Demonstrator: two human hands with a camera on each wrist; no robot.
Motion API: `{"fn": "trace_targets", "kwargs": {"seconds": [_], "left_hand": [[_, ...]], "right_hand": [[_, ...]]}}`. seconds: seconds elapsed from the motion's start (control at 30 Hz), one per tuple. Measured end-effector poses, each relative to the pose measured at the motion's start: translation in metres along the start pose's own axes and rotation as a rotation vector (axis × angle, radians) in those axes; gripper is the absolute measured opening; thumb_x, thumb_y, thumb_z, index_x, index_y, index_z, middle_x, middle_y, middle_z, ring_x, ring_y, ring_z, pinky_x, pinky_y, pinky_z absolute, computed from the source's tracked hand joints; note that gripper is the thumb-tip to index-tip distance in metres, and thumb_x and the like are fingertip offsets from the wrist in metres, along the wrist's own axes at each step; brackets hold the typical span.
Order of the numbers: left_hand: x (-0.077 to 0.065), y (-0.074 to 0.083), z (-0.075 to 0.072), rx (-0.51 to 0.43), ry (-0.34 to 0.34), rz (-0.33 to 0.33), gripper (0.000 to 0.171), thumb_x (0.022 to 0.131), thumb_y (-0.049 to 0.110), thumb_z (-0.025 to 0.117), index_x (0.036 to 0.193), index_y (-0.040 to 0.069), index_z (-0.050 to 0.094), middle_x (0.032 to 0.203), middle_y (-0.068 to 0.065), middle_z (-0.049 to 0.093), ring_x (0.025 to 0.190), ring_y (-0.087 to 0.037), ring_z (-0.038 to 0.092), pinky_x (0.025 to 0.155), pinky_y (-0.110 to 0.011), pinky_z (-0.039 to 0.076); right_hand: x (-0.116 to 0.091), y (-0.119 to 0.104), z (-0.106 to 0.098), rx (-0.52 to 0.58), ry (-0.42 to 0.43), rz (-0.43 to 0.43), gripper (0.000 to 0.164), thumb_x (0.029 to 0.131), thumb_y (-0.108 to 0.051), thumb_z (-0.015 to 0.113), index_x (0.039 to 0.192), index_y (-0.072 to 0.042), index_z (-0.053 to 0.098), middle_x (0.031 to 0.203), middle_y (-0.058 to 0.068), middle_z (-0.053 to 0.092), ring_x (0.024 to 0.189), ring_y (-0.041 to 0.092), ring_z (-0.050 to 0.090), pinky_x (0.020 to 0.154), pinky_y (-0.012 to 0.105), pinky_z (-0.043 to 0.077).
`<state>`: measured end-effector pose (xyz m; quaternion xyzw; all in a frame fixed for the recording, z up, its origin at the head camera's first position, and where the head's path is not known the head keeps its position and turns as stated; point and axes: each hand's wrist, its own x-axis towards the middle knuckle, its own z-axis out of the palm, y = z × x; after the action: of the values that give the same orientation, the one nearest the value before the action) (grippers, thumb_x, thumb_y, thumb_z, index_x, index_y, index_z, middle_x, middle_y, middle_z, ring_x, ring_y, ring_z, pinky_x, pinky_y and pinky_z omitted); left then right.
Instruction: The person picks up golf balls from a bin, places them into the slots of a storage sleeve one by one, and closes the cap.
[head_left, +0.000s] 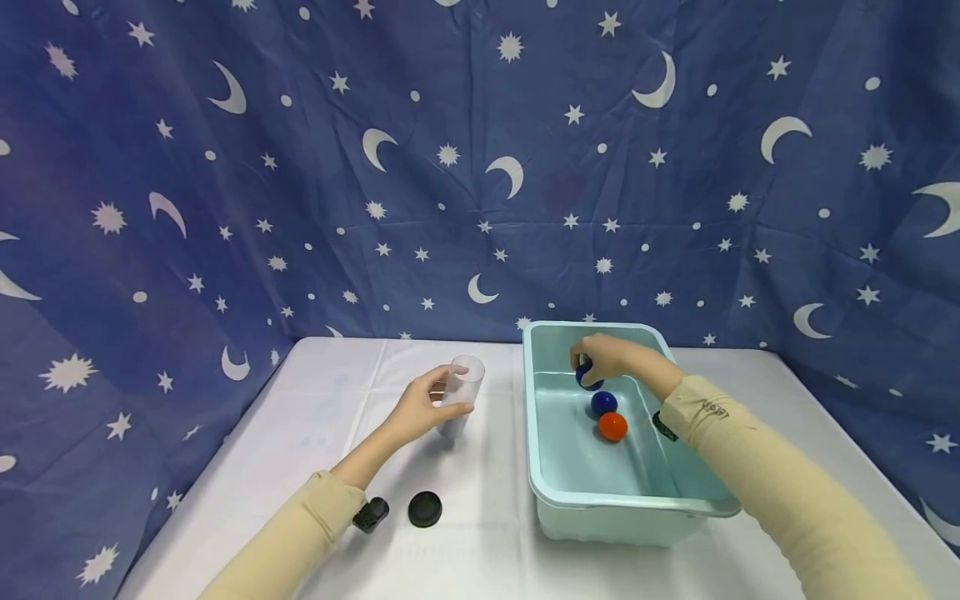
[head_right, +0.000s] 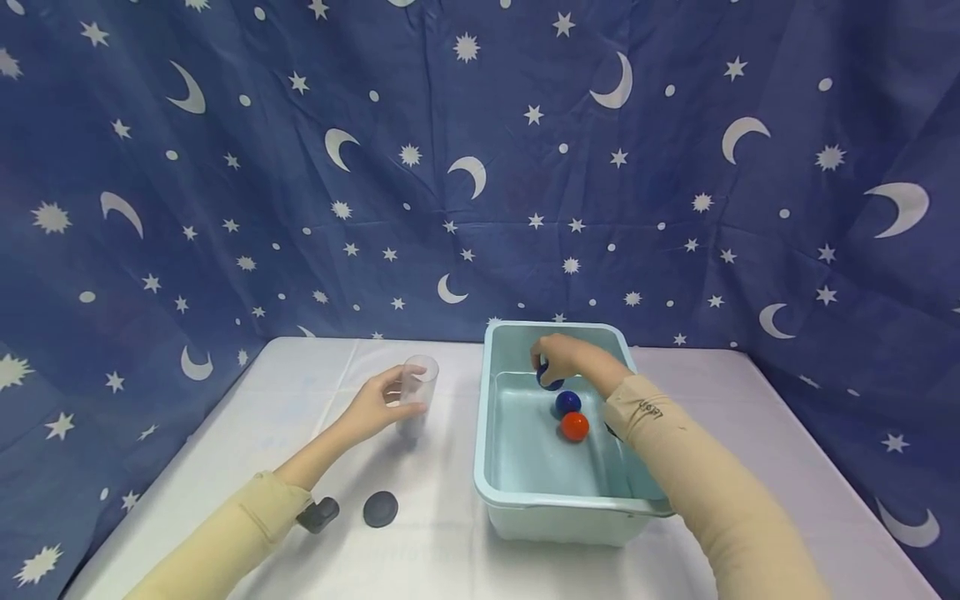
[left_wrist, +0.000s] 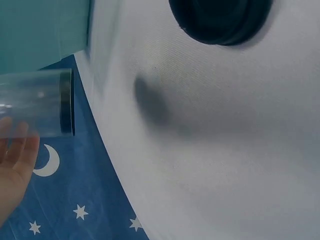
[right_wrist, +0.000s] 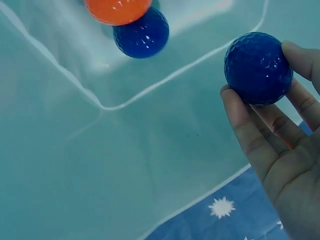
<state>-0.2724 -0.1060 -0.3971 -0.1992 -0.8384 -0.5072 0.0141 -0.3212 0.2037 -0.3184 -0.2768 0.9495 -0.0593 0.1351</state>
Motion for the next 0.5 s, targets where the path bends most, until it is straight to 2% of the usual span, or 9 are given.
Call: {"fn": "trace_targets", "kwargs": {"seconds": [0.23, 0.37, 0.4, 0.5], "left_hand": [[0.004, 0.005, 0.001, 0.001, 0.028, 0.011, 0.051, 0.080, 0.019, 0.076, 0.126, 0.013, 0.055, 0.118, -0.016, 0.059, 0.109, -0.032, 0.058, 0.094, -0.046, 0.048], [0.006, 0.007, 0.001, 0.000, 0.038, -0.001, 0.051, 0.079, 0.018, 0.076, 0.126, 0.016, 0.056, 0.117, -0.013, 0.059, 0.107, -0.029, 0.059, 0.090, -0.044, 0.050], [0.004, 0.014, 0.000, -0.003, 0.040, -0.006, 0.050, 0.079, 0.017, 0.076, 0.125, 0.015, 0.056, 0.117, -0.013, 0.059, 0.106, -0.030, 0.060, 0.089, -0.044, 0.050], [0.004, 0.018, 0.001, -0.011, 0.041, -0.016, 0.051, 0.079, 0.014, 0.076, 0.126, 0.013, 0.055, 0.118, -0.016, 0.059, 0.105, -0.032, 0.060, 0.087, -0.044, 0.050]], "right_hand": [[-0.011, -0.001, -0.016, 0.035, 0.059, -0.026, 0.020, 0.082, -0.005, 0.068, 0.100, -0.001, 0.064, 0.097, 0.015, 0.066, 0.084, 0.021, 0.059, 0.078, 0.034, 0.054], [-0.019, 0.000, -0.027, 0.075, 0.106, -0.018, 0.019, 0.083, -0.006, 0.066, 0.102, -0.002, 0.064, 0.102, 0.018, 0.064, 0.089, 0.025, 0.060, 0.080, 0.037, 0.055], [-0.022, 0.000, -0.029, 0.083, 0.114, -0.012, 0.020, 0.084, -0.006, 0.066, 0.103, -0.002, 0.064, 0.104, 0.018, 0.064, 0.090, 0.025, 0.060, 0.081, 0.037, 0.055], [-0.027, 0.002, -0.033, 0.114, 0.141, -0.012, 0.020, 0.084, -0.007, 0.066, 0.104, -0.002, 0.065, 0.106, 0.020, 0.064, 0.092, 0.027, 0.062, 0.081, 0.038, 0.055]]}}
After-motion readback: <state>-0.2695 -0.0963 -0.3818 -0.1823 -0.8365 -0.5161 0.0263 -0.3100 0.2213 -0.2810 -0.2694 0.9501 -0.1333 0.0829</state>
